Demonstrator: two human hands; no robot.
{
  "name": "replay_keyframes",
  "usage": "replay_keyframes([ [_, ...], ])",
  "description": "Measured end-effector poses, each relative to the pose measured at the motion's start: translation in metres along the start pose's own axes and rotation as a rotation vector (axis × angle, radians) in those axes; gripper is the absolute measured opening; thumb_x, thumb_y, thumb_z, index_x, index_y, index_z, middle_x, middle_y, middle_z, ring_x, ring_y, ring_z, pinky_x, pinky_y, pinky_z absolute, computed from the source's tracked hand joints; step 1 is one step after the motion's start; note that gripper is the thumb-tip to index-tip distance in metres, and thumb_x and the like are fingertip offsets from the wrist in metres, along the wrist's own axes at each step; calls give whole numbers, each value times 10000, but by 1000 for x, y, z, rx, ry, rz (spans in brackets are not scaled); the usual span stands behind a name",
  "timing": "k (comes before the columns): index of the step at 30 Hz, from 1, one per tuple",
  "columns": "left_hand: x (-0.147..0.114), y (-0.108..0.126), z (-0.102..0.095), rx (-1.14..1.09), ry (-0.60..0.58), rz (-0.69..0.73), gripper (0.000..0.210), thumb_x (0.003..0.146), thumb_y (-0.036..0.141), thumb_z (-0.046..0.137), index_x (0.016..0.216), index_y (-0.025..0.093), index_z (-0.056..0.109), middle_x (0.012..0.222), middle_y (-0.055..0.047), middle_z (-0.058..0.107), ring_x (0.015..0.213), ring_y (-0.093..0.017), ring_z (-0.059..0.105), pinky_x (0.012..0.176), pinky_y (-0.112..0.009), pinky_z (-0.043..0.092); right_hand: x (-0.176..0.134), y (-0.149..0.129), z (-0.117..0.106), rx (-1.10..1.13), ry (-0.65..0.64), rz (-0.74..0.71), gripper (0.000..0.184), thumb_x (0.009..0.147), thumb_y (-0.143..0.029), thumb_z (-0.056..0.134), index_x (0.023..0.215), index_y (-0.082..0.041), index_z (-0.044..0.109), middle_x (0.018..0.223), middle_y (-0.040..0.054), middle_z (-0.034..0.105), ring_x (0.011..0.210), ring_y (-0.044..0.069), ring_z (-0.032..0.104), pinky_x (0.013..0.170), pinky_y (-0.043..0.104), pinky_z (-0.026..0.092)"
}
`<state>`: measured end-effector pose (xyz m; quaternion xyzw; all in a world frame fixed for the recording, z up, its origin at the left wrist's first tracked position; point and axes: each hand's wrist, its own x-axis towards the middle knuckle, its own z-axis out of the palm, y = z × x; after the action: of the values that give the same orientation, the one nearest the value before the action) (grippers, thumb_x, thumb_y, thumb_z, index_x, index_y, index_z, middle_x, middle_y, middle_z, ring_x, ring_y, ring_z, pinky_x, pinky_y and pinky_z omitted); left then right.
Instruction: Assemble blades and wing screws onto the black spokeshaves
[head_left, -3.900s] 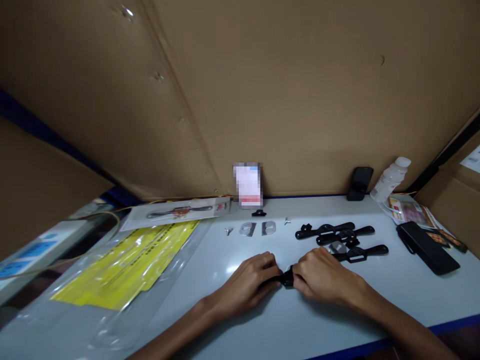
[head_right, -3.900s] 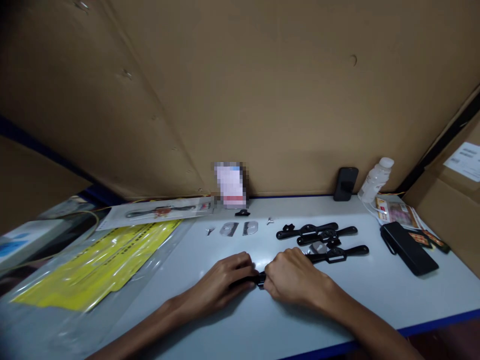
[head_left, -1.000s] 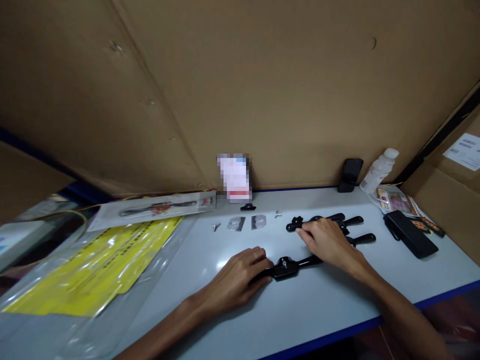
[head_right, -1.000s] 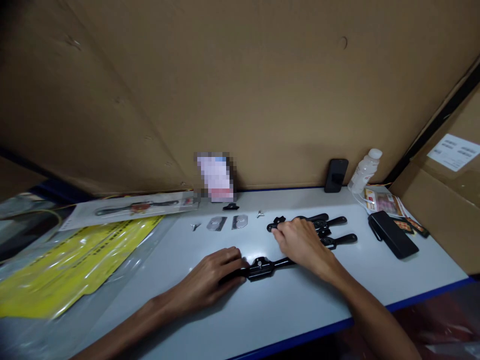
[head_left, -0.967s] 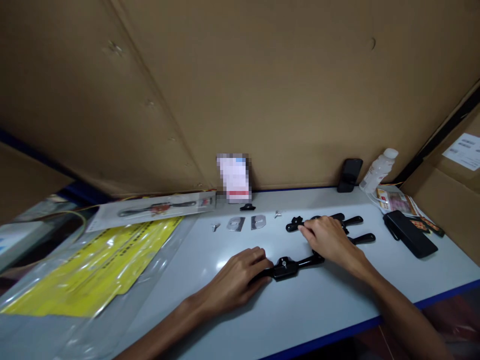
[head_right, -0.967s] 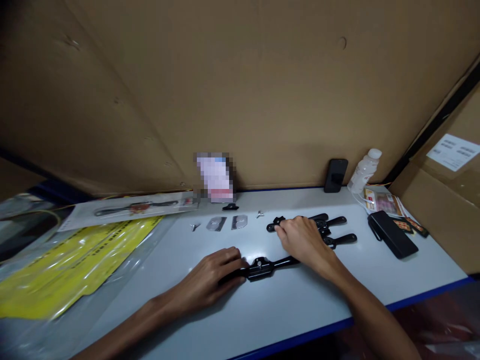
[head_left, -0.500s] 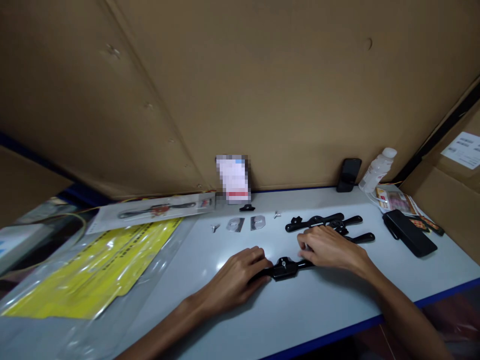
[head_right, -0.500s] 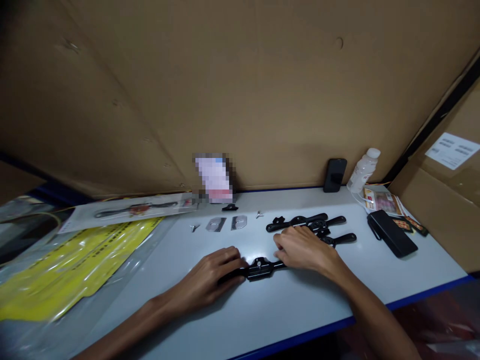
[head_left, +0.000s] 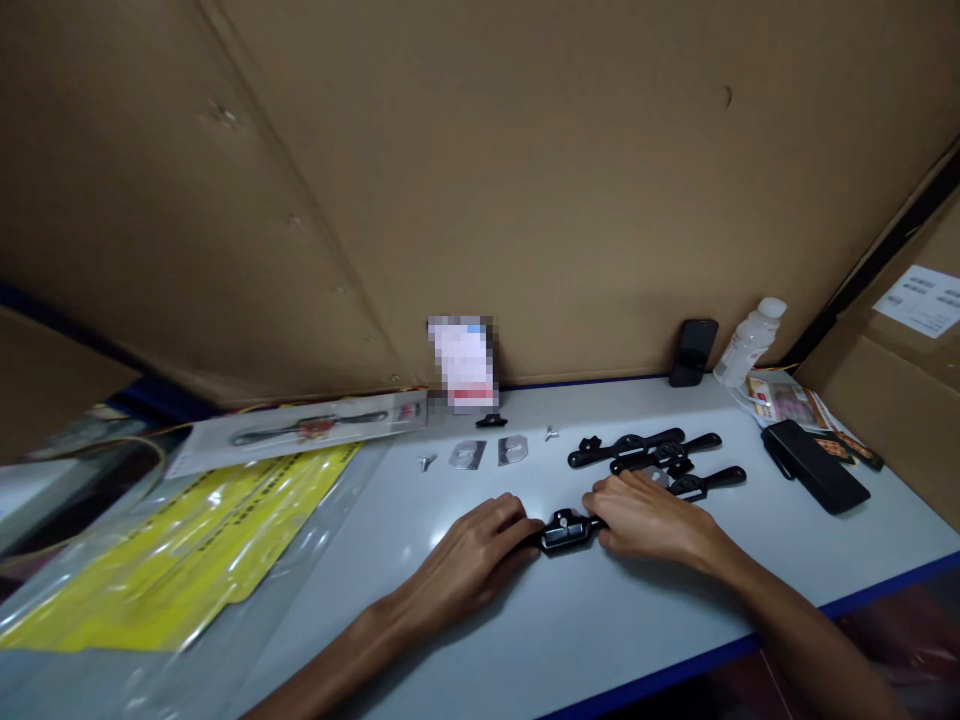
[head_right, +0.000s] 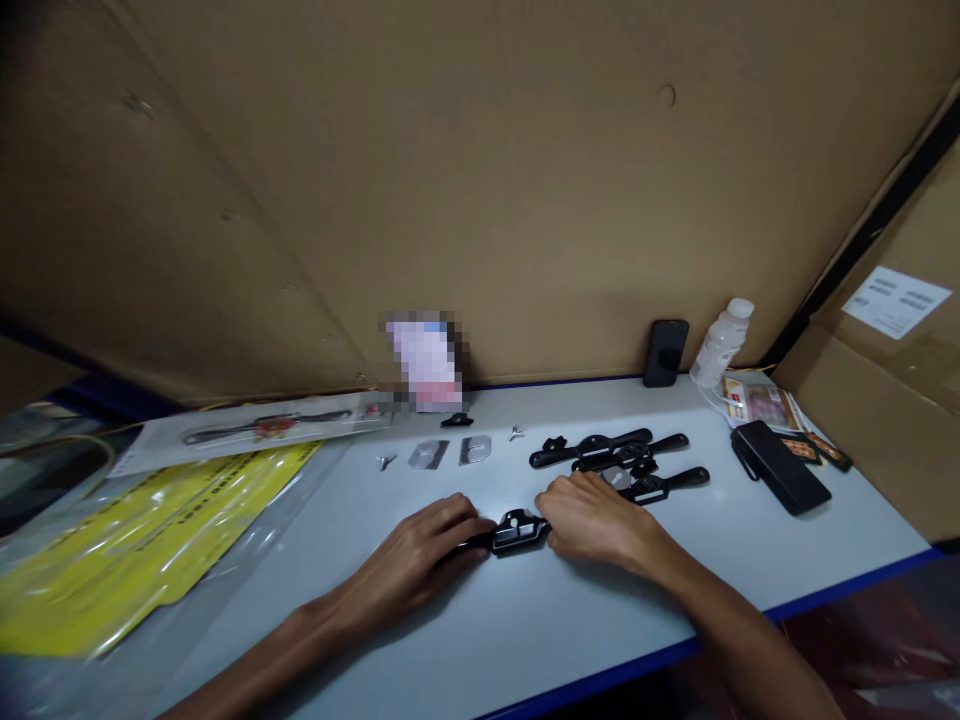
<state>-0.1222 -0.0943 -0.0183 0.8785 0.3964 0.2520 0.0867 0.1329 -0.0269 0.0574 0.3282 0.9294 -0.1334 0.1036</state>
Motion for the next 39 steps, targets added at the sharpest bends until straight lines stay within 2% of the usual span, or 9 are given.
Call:
replay_keyframes([
  [2, 1, 1, -1, 27, 108, 2, 239, 1073, 218, 525, 1286, 202, 632, 987, -63, 652, 843, -214, 622, 714, -340, 554, 1, 4, -2, -12, 48, 14, 234, 888, -130, 580, 1051, -156, 746, 1015, 123, 778, 934, 257, 692, 747, 327, 427],
  [5, 2, 4, -8, 111, 315, -64, 456, 1077, 225, 522, 1530, 222, 469, 1242, -127, 628, 1107, -271, 627, 915, -434, 569, 4, 22, -11, -11, 111, 78, 199, 892, -175, 626, 1040, -187, 759, 981, 100, 796, 889, 251, 714, 724, 317, 413],
  [8, 3, 2, -17, 171, 429, -141, 576, 1064, 253, 552, 1610, 264, 367, 1447, -155, 544, 1309, -334, 554, 1062, -527, 504, 6, 53, -19, -44, 225, 284, 217, 919, -187, 615, 1071, -209, 769, 1028, 99, 807, 944, 261, 731, 754, 318, 415],
  [14, -3, -6, -7, 96, 291, -77, 309, 1064, 240, 508, 1348, 266, 628, 1260, -107, 646, 1153, -287, 641, 940, -444, 558, 9, 114, -18, -38, 361, 665, 319, 984, -255, 582, 1258, -211, 741, 1172, 135, 793, 1128, 302, 714, 827, 325, 441],
  [21, -6, -7, 2, 45, 206, -82, 263, 1077, 235, 473, 1224, 260, 690, 1204, -100, 654, 1073, -269, 639, 875, -427, 550, 12, 141, -8, 42, 317, 695, 333, 957, -287, 649, 1267, -249, 764, 1243, 93, 781, 1187, 268, 688, 867, 292, 450],
  [26, -6, -7, 1, 33, 177, -72, 268, 1084, 238, 461, 1214, 255, 694, 1189, -95, 655, 1077, -267, 633, 880, -421, 536, 0, 145, -16, 59, 310, 688, 293, 993, -265, 600, 1237, -238, 760, 1328, 91, 719, 1224, 241, 649, 880, 272, 434],
  [29, -5, -3, 2, 17, 181, -97, 267, 1093, 246, 446, 1191, 252, 695, 1182, -91, 652, 1063, -261, 627, 875, -417, 527, -20, 150, -25, 57, 264, 723, 255, 952, -242, 647, 1174, -196, 764, 1212, 121, 741, 1125, 255, 670, 817, 284, 431],
  [33, -4, 0, 1, 5, 192, -118, 264, 1090, 249, 450, 1145, 252, 708, 1159, -88, 667, 1038, -257, 629, 859, -410, 530, -48, 153, -31, 100, 126, 720, 266, 779, -166, 793, 1042, -206, 779, 1026, 68, 752, 964, 219, 679, 728, 260, 419],
  [39, -5, -1, 1, -7, 174, -116, 282, 1092, 249, 439, 1136, 249, 717, 1142, -93, 675, 1030, -255, 631, 852, -416, 543, -46, 118, -32, 223, -140, 664, 158, 710, -136, 815, 841, -209, 767, 782, -12, 733, 599, 142, 641, 562, 229, 431],
])
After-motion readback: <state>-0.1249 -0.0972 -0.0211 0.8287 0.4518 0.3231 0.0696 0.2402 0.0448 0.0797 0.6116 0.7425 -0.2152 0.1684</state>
